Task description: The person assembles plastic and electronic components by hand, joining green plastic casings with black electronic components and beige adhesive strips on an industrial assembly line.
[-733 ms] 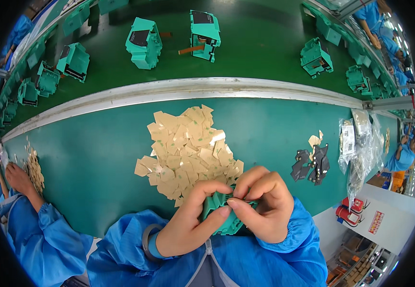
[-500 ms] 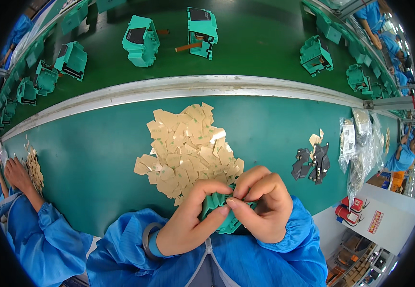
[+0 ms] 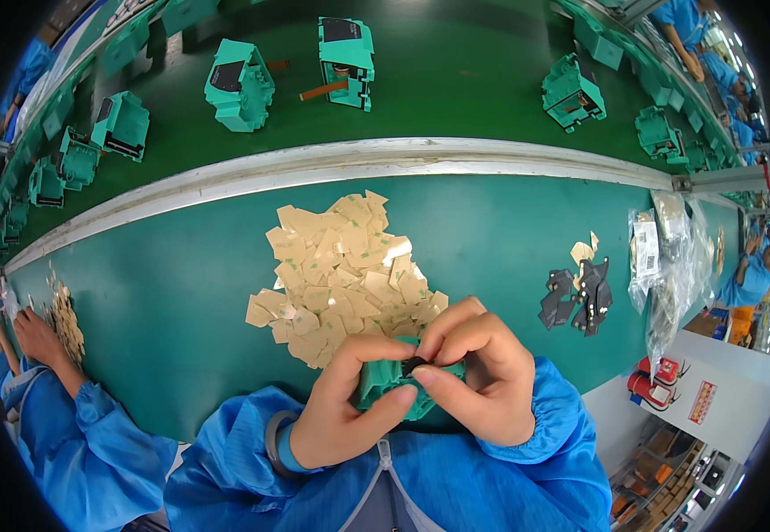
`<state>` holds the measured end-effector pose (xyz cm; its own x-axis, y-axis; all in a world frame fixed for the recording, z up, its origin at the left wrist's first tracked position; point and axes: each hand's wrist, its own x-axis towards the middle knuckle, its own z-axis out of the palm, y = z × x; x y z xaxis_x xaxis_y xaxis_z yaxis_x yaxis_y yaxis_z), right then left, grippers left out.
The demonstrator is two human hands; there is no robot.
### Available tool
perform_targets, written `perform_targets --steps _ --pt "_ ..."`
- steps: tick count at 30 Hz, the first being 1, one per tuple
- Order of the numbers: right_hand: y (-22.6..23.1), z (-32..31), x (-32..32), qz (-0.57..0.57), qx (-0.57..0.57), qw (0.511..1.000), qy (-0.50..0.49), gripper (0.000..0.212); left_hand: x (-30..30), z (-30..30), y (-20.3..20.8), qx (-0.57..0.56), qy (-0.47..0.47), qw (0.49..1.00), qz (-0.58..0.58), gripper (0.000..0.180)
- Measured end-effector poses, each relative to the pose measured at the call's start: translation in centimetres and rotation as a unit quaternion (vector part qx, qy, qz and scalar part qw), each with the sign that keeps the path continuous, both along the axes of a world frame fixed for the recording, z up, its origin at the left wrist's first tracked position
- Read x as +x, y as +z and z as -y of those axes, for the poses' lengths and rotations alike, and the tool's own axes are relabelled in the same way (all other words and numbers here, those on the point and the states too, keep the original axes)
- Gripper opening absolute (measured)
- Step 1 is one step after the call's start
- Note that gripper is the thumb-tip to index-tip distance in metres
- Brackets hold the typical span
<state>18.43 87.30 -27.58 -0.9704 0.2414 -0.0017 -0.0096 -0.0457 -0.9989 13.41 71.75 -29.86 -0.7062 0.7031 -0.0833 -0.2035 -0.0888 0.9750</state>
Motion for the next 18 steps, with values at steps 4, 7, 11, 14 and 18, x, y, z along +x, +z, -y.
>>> perform_targets --steps 4,7,11,14,18 --pt "0.5 0.4 0.0 -0.042 0.100 0.994 0.026 0.020 0.2 0.3 -0.5 0.020 0.021 0.999 -0.046 0.037" --pt "0.6 0.5 0.2 -0.101 0.125 0.987 0.009 0.023 0.1 0.9 -1.7 0.049 0.033 0.995 -0.085 0.047" --pt "0.9 -0.3 -0.1 -0.051 0.088 0.994 0.036 0.023 0.5 1.3 -2.7 0.090 0.045 0.983 -0.155 0.054" --pt "1.3 -0.5 -0.2 -0.038 0.078 0.995 0.043 0.024 0.0 1.5 -2.4 0.092 0.027 0.974 -0.208 0.052" --pt "1.7 -0.7 -0.2 -0.005 0.093 0.993 0.076 0.023 -0.1 1.6 -2.7 0.085 0.027 0.972 -0.216 0.051"
